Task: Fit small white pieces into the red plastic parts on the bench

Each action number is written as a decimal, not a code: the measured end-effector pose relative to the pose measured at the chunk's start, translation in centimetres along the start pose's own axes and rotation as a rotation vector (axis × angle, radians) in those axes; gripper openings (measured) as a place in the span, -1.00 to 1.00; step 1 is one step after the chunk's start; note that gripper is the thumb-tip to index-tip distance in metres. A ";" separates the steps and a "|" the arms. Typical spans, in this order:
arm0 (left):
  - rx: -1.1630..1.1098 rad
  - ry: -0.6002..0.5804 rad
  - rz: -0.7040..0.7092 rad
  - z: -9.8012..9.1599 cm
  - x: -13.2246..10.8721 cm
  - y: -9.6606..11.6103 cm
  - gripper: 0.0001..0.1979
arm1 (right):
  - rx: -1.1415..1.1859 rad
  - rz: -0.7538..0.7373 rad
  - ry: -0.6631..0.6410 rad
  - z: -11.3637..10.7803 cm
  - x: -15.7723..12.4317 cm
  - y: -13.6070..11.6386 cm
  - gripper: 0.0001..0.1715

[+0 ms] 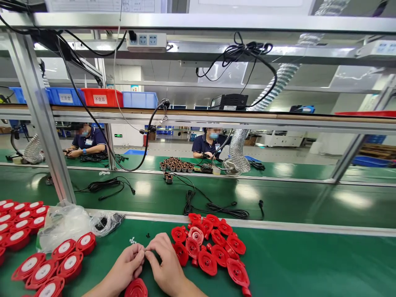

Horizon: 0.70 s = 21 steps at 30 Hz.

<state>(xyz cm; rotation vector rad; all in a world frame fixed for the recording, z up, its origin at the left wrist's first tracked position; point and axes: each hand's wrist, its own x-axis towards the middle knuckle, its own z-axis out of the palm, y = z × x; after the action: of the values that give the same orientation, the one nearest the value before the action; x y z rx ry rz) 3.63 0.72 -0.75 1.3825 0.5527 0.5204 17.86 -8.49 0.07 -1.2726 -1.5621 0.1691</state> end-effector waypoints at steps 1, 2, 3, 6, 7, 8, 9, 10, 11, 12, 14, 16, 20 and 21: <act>-0.003 0.004 -0.014 0.0 0.0 0.1 -0.23 | -0.004 -0.020 -0.003 0.0 0.0 -0.1 -0.82; -0.006 0.006 -0.027 -0.1 0.0 0.1 -0.23 | -0.006 -0.037 -0.007 -0.1 0.0 -0.2 -0.82; -0.009 0.008 -0.039 -0.1 0.0 0.2 -0.22 | -0.007 -0.051 -0.012 -0.1 0.0 -0.2 -0.81; -0.029 0.005 -0.083 -0.4 0.0 0.2 -0.24 | -0.010 -0.076 -0.033 -0.1 0.0 -0.5 -0.74; -0.042 0.004 -0.098 -0.5 -0.1 0.1 -0.24 | -0.014 -0.079 -0.043 -0.2 0.0 -0.5 -0.72; -0.056 0.005 -0.109 -0.7 -0.1 0.1 -0.25 | -0.019 -0.083 -0.055 -0.2 0.0 -0.6 -0.71; -0.070 0.005 -0.117 -0.8 -0.1 0.1 -0.25 | -0.028 -0.091 -0.071 -0.3 0.0 -0.7 -0.69; -0.081 0.005 -0.119 -0.9 -0.1 0.1 -0.25 | -0.041 -0.101 -0.091 -0.4 0.0 -0.9 -0.68; -0.090 0.004 -0.119 -1.0 -0.2 0.1 -0.26 | -0.057 -0.112 -0.114 -0.5 0.1 -1.0 -0.67; -0.095 0.002 -0.119 -1.0 -0.2 0.2 -0.26 | -0.074 -0.123 -0.139 -0.7 0.1 -1.1 -0.66; -0.104 -0.007 -0.123 -1.2 -0.2 0.4 -0.28 | -0.098 -0.130 -0.185 -0.9 0.1 -1.3 -0.66; -0.107 -0.022 -0.131 -1.2 -0.3 0.7 -0.29 | -0.079 -0.099 -0.204 -1.0 0.2 -1.3 -0.66; -0.107 -0.068 -0.156 -1.3 -0.3 1.3 -0.30 | 0.057 0.002 -0.158 -0.8 0.1 -0.9 -0.68; -0.109 -0.079 -0.163 -1.3 -0.2 1.4 -0.30 | 0.088 0.018 -0.145 -0.7 0.1 -0.7 -0.68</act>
<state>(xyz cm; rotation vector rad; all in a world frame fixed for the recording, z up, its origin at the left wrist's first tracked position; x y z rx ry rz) 2.61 1.68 0.49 1.2375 0.5594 0.3570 17.98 -9.07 0.90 -1.2282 -1.6487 0.3446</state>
